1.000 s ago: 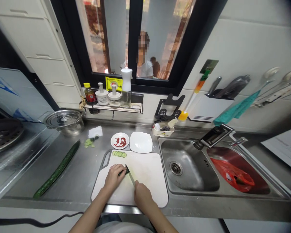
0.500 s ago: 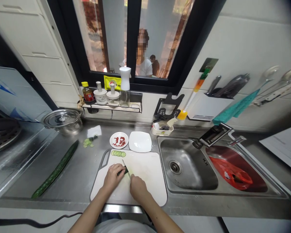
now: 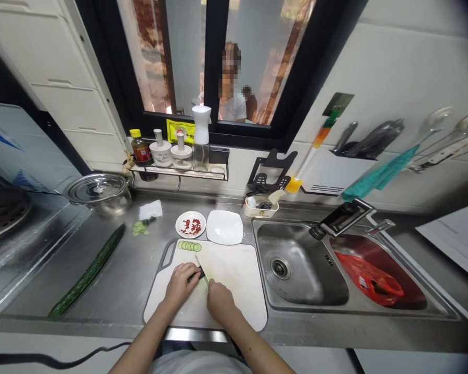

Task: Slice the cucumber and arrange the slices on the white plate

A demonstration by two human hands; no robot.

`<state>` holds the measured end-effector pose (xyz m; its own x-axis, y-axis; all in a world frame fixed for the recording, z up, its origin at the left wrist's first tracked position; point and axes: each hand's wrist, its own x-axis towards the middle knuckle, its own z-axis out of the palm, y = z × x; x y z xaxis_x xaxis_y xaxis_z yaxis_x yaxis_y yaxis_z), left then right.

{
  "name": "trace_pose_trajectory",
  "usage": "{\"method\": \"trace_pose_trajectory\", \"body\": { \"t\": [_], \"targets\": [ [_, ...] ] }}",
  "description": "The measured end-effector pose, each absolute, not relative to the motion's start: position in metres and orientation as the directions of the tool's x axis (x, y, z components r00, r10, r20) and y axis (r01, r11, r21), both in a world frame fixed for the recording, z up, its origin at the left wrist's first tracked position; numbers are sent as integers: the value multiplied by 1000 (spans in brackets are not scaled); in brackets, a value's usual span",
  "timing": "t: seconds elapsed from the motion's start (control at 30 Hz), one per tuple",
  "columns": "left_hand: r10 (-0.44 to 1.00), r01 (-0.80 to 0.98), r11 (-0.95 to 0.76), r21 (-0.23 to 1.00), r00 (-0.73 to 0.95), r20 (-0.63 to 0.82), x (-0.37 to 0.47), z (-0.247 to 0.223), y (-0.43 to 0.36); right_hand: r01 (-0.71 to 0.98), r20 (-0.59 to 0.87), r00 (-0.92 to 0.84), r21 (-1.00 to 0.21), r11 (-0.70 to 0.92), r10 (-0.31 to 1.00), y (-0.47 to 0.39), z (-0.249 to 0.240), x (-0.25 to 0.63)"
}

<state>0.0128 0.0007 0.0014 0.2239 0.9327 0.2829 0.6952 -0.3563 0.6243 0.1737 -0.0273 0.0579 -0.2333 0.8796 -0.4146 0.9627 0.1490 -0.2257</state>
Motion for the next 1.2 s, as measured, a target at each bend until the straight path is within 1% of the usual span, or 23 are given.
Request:
{"method": "trace_pose_trajectory", "body": {
  "t": [0.27,0.53,0.8,1.0,1.2],
  "targets": [
    [932,686,-360,632,229,283,12,0,2,968,-423,-214,-215,132,881,-28,52,172],
    [932,686,-359,633,233,277,11,-4,4,972,-441,-203,-198,125,875,-28,61,171],
    [933,682,-359,637,235,274,10,-2,4,972,-419,-188,-209,107,888,-32,54,175],
    [925,682,-375,628,234,299,10,-3,4,976,-449,-170,-198,88,877,-41,64,179],
    [929,680,-368,634,240,282,10,-2,4,978,-461,-172,-189,93,871,-45,68,181]
  ]
}}
